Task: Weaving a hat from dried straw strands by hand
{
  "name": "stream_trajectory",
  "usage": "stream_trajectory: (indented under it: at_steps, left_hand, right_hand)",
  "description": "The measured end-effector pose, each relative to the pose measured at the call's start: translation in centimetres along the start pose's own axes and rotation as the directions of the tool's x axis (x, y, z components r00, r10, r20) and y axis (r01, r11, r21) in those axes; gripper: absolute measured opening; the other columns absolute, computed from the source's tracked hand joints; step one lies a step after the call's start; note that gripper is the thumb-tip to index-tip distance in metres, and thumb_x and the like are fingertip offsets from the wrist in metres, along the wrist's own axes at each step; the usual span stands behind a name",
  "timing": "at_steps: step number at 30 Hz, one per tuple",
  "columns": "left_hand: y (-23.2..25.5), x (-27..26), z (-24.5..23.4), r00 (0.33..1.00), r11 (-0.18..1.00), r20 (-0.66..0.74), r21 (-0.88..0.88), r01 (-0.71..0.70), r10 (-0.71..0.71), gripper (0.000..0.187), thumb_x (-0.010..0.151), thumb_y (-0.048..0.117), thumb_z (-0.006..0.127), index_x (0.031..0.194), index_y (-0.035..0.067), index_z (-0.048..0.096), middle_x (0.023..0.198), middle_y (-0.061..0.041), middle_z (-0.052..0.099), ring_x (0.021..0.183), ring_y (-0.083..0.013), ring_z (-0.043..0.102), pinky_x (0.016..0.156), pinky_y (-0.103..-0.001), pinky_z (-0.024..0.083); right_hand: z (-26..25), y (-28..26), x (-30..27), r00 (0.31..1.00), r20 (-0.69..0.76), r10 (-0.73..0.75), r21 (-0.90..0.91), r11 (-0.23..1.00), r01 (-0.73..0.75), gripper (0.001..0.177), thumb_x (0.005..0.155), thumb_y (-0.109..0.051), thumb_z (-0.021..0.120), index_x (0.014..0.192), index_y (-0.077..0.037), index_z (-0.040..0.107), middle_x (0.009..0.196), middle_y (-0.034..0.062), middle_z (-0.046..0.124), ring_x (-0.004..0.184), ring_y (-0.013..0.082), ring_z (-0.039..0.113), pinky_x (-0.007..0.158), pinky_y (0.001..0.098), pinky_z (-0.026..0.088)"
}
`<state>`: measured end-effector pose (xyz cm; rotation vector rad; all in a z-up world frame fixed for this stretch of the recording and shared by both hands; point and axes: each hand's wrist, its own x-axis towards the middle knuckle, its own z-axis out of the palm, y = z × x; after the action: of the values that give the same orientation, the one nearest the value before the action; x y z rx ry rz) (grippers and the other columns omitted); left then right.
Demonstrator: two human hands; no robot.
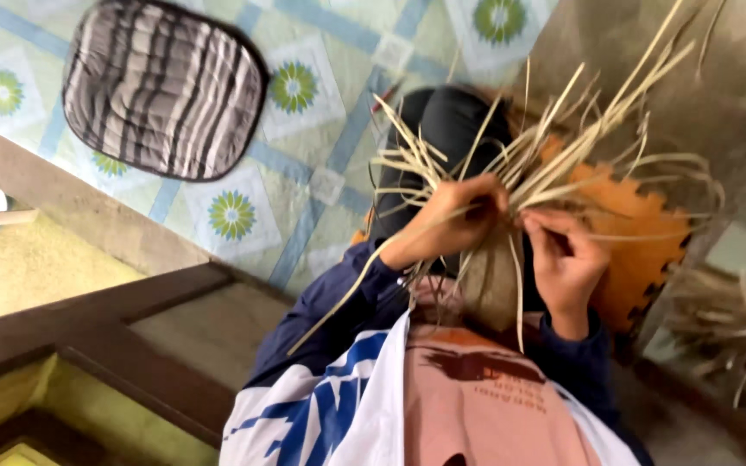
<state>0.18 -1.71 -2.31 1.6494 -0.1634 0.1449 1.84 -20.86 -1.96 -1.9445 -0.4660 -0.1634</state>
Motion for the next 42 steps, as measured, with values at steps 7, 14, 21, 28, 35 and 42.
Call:
stream_trajectory:
  at_steps: [7, 14, 21, 28, 35, 42]
  left_hand:
    - [-0.5, 0.6, 0.0, 0.992, 0.98, 0.1, -0.173, 0.095, -0.078, 0.02, 0.089, -0.001, 0.061, 0.101, 0.015, 0.064, 0.08, -0.003, 0.067, 0.078, -0.0159, 0.069, 0.072, -0.034, 0.057]
    - [-0.5, 0.2, 0.3, 0.995, 0.989, 0.075, -0.131, 0.072, -0.062, 0.014, 0.093, 0.005, 0.066, 0.102, 0.012, 0.057, 0.081, -0.008, 0.066, 0.077, -0.0197, 0.067, 0.069, -0.037, 0.055]
    - [-0.2, -0.2, -1.0, 0.991, 0.988, 0.098, -0.114, 0.105, -0.094, 0.022, 0.092, 0.011, 0.073, 0.105, 0.012, 0.054, 0.081, -0.008, 0.068, 0.077, -0.0222, 0.07, 0.07, -0.037, 0.056]
    - [-0.6, -0.3, -1.5, 0.966, 0.936, 0.203, -0.276, 0.216, -0.163, 0.026, 0.096, 0.005, 0.065, 0.113, 0.014, 0.046, 0.086, -0.014, 0.07, 0.084, -0.0259, 0.072, 0.078, -0.041, 0.057]
    - [-1.2, 0.0, -2.0, 0.929, 0.879, 0.283, -0.346, 0.33, -0.237, 0.031, 0.095, 0.007, 0.067, 0.116, 0.011, 0.044, 0.085, -0.014, 0.07, 0.081, -0.0242, 0.071, 0.074, -0.035, 0.057]
    - [-0.7, -0.3, -1.9, 0.92, 0.849, 0.296, -0.385, 0.361, -0.257, 0.031, 0.095, 0.008, 0.069, 0.116, 0.012, 0.047, 0.083, -0.012, 0.069, 0.079, -0.0202, 0.069, 0.072, -0.031, 0.056]
  right_hand:
    - [-0.2, 0.4, -0.9, 0.969, -0.111, -0.22, -0.149, 0.968, 0.202, 0.016, 0.09, -0.001, 0.096, 0.094, 0.004, 0.081, 0.088, 0.0159, 0.077, 0.083, 0.0358, 0.076, 0.078, 0.0386, 0.06]
    - [1.2, -1.3, -1.6, 0.847, 0.125, -0.517, -0.379, 0.764, 0.522, 0.011, 0.089, 0.001, 0.084, 0.083, -0.003, 0.077, 0.092, 0.0106, 0.079, 0.091, 0.0321, 0.077, 0.084, 0.044, 0.063]
    - [2.0, -1.1, -2.3, 0.834, 0.135, -0.535, -0.339, 0.766, 0.546, 0.005, 0.091, -0.005, 0.079, 0.086, -0.006, 0.078, 0.097, 0.0115, 0.079, 0.093, 0.031, 0.077, 0.082, 0.0409, 0.063]
    - [1.2, -1.0, -2.7, 0.954, 0.043, -0.297, -0.149, 0.942, 0.3, 0.019, 0.098, -0.01, 0.076, 0.114, 0.0, 0.074, 0.118, 0.0136, 0.069, 0.106, 0.0316, 0.071, 0.086, 0.0428, 0.062]
    - [2.3, -0.2, -2.5, 0.937, 0.022, -0.348, -0.223, 0.912, 0.344, 0.026, 0.088, -0.006, 0.087, 0.112, -0.002, 0.075, 0.115, 0.013, 0.063, 0.1, 0.0306, 0.07, 0.079, 0.0412, 0.061]
    - [2.1, 0.8, -2.6, 0.886, 0.015, -0.463, -0.332, 0.834, 0.442, 0.008, 0.091, -0.002, 0.082, 0.096, -0.008, 0.083, 0.107, 0.0101, 0.068, 0.085, 0.0259, 0.071, 0.067, 0.036, 0.062]
